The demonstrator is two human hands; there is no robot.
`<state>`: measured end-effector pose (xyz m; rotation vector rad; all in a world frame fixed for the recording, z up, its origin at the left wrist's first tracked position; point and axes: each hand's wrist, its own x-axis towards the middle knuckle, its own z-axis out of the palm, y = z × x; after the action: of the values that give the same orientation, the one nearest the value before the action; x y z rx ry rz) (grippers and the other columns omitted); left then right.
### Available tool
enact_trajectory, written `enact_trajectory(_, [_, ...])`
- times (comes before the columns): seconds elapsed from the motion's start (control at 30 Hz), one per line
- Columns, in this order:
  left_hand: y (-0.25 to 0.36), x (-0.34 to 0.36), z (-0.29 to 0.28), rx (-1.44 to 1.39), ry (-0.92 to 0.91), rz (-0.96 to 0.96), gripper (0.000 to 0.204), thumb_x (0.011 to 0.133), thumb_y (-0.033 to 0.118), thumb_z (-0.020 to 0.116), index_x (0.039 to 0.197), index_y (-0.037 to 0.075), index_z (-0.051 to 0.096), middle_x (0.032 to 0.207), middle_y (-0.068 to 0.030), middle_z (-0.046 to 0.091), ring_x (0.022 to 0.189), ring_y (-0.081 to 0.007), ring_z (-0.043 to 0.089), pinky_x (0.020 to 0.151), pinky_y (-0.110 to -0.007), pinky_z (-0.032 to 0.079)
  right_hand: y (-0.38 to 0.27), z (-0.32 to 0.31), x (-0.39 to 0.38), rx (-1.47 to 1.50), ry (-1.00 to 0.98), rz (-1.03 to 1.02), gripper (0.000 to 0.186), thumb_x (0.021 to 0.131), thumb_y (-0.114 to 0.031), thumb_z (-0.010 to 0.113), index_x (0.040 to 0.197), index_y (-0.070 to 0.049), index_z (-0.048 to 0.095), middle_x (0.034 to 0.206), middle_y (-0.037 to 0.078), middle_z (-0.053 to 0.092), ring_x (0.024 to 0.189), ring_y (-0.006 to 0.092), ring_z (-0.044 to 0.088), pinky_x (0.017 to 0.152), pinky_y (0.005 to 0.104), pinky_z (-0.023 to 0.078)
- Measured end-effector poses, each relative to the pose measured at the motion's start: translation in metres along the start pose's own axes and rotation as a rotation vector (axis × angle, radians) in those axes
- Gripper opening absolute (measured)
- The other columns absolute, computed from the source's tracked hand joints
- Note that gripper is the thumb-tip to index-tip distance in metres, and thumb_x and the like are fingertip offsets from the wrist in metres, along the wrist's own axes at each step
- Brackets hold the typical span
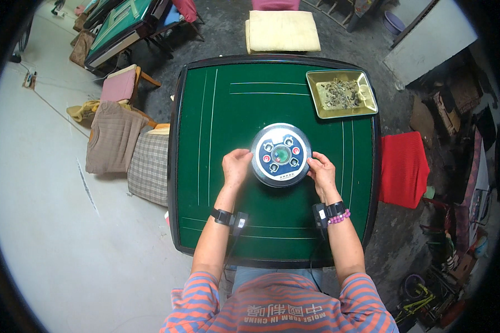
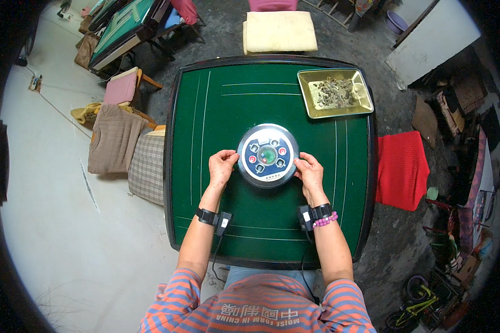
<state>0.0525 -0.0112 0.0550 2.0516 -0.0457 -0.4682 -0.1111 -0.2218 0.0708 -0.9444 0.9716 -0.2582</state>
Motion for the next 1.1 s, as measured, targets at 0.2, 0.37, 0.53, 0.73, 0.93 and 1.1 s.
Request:
enact_trajectory(0.2, [0.015, -0.006, -0.004, -0.113, -0.030, -0.024, 0.023, 0.082, 0.016, 0.071, 0.098, 0.000, 0.070, 0.080, -0.0028, 0.067, 0.065, -0.0076, 0.059, 0.052, -0.022, 0.047, -0.006, 0.001, -0.001, 0.045, 0.007, 0.014, 0.029, 0.087, -0.009, 0.066, 0.114, -0.003, 0.058, 0.088, 0.003, 0.069, 0.070, 0.0090, 0.063, 0.057, 0.0209, 0.049])
enact_trajectory(0.37, [0.026, -0.016, -0.011, -0.280, -0.093, -0.106, 0.020, 0.090, 0.013, 0.060, 0.101, -0.002, 0.068, 0.083, -0.0027, 0.066, 0.068, -0.0077, 0.058, 0.052, -0.020, 0.045, -0.006, -0.002, 0.003, 0.112, -0.012, 0.039, 0.030, 0.087, -0.010, 0.067, 0.115, -0.004, 0.059, 0.091, 0.003, 0.069, 0.072, 0.0099, 0.064, 0.060, 0.0221, 0.050])
enact_trajectory(0.53, [0.022, -0.027, -0.017, -0.320, -0.117, -0.147, 0.020, 0.092, 0.012, 0.058, 0.102, -0.002, 0.068, 0.084, -0.0025, 0.065, 0.068, -0.0073, 0.058, 0.052, -0.020, 0.045, -0.007, -0.007, 0.008, 0.182, -0.022, 0.071, 0.028, 0.088, -0.009, 0.065, 0.115, -0.003, 0.058, 0.094, 0.004, 0.068, 0.075, 0.0116, 0.064, 0.063, 0.0243, 0.052])
enact_trajectory(0.73, [0.004, -0.040, -0.012, -0.302, -0.157, -0.157, 0.019, 0.088, 0.009, 0.060, 0.102, 0.001, 0.069, 0.086, -0.0025, 0.067, 0.067, -0.0068, 0.059, 0.053, -0.019, 0.046, -0.011, -0.009, 0.009, 0.328, -0.040, 0.173, 0.029, 0.091, -0.003, 0.058, 0.118, 0.002, 0.052, 0.103, 0.012, 0.065, 0.086, 0.0193, 0.066, 0.074, 0.0312, 0.057])
enact_trajectory(0.93, [0.019, -0.040, 0.027, -0.168, -0.260, -0.016, 0.025, 0.087, 0.006, 0.056, 0.110, -0.001, 0.064, 0.098, -0.0102, 0.068, 0.085, -0.0161, 0.065, 0.070, -0.030, 0.052, -0.005, -0.008, 0.010, 0.285, -0.076, 0.148, 0.028, 0.091, -0.004, 0.059, 0.117, 0.001, 0.053, 0.103, 0.011, 0.066, 0.085, 0.0177, 0.066, 0.070, 0.0297, 0.057])
enact_trajectory(1.1, [0.025, -0.039, 0.043, -0.517, -0.306, -0.051, 0.040, 0.090, 0.009, 0.060, 0.128, 0.001, 0.050, 0.122, -0.0107, 0.059, 0.108, -0.0156, 0.058, 0.087, -0.030, 0.052, -0.007, 0.001, 0.000, 0.197, -0.005, 0.114, 0.032, 0.089, -0.006, 0.063, 0.119, 0.000, 0.054, 0.101, 0.008, 0.066, 0.081, 0.0151, 0.065, 0.068, 0.0277, 0.056])
